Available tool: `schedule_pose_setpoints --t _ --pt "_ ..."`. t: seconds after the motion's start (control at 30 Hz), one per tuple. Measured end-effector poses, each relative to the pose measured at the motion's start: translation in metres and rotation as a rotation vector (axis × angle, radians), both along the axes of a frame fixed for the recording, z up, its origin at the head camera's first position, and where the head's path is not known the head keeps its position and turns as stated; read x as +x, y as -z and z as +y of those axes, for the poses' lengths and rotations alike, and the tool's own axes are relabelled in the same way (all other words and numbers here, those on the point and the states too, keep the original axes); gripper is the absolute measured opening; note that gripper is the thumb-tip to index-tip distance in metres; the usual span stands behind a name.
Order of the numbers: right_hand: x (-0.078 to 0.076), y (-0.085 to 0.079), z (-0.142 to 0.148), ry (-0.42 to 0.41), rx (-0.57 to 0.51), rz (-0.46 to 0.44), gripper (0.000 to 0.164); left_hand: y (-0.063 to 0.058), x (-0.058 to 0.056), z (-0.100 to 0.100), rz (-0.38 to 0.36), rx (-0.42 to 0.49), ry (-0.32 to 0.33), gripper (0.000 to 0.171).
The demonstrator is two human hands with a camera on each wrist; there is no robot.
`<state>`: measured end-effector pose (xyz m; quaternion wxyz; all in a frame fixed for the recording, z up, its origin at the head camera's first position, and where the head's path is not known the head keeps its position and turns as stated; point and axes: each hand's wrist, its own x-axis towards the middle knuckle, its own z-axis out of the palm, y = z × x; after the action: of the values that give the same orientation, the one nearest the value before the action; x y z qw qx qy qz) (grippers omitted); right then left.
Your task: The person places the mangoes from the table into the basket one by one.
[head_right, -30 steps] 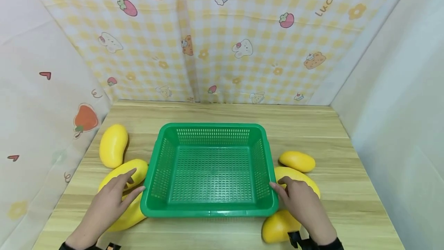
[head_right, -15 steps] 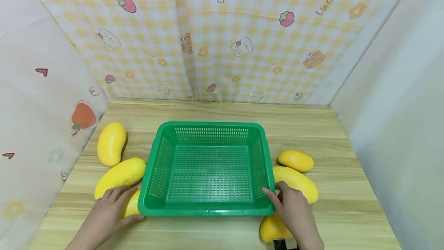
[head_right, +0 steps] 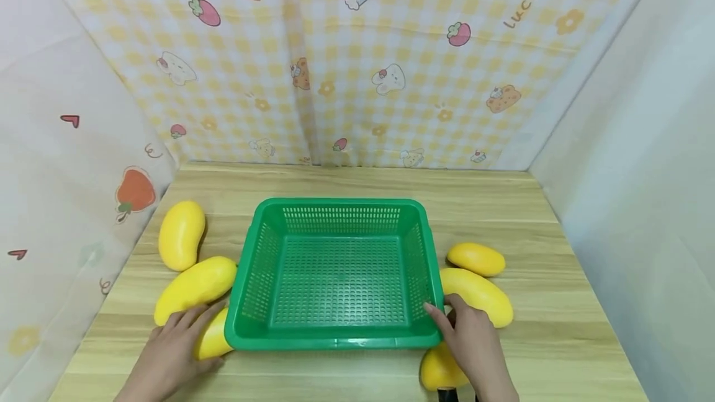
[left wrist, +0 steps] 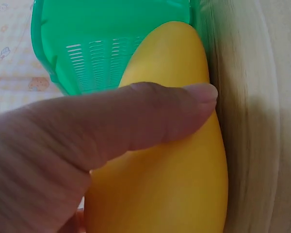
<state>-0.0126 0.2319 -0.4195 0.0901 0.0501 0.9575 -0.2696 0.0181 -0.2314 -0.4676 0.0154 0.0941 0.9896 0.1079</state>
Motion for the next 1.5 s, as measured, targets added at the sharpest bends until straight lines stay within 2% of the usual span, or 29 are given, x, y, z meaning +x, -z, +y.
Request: schedule_pose_setpoints --t 0.17,0.3,0.43,0.63,0.8,1.13,1.5 --pt "-0.002 0.007 -0.007 0.0 -0.062 0.081 0.043 -0.01 -0.004 -0.008 0.005 -0.007 -0.028 0.088" --pt "-0.001 0.01 -0.01 -0.004 -0.07 0.12 0.037 -0.017 -0.003 -0.013 -0.042 -0.004 -0.049 0.089" --pt "0.002 0.01 -0.01 -0.005 -0.058 0.129 0.036 -0.026 0.0 -0.018 -0.076 -0.018 -0.047 0.091" --pt "0.006 0.007 -0.008 0.012 -0.052 0.1 0.037 -0.039 0.002 -0.026 -0.053 -0.04 -0.04 0.094" --pt "0.007 0.005 -0.006 0.022 -0.025 0.094 0.038 -0.052 -0.009 -0.024 0.025 -0.053 -0.032 0.092" --pt "0.007 0.004 -0.006 0.01 -0.002 0.119 0.033 -0.069 -0.029 -0.027 0.099 -0.034 -0.063 0.094" --pt "0.007 0.004 -0.007 0.01 0.014 0.124 0.035 -0.092 -0.055 -0.015 0.218 -0.041 -0.025 0.091"
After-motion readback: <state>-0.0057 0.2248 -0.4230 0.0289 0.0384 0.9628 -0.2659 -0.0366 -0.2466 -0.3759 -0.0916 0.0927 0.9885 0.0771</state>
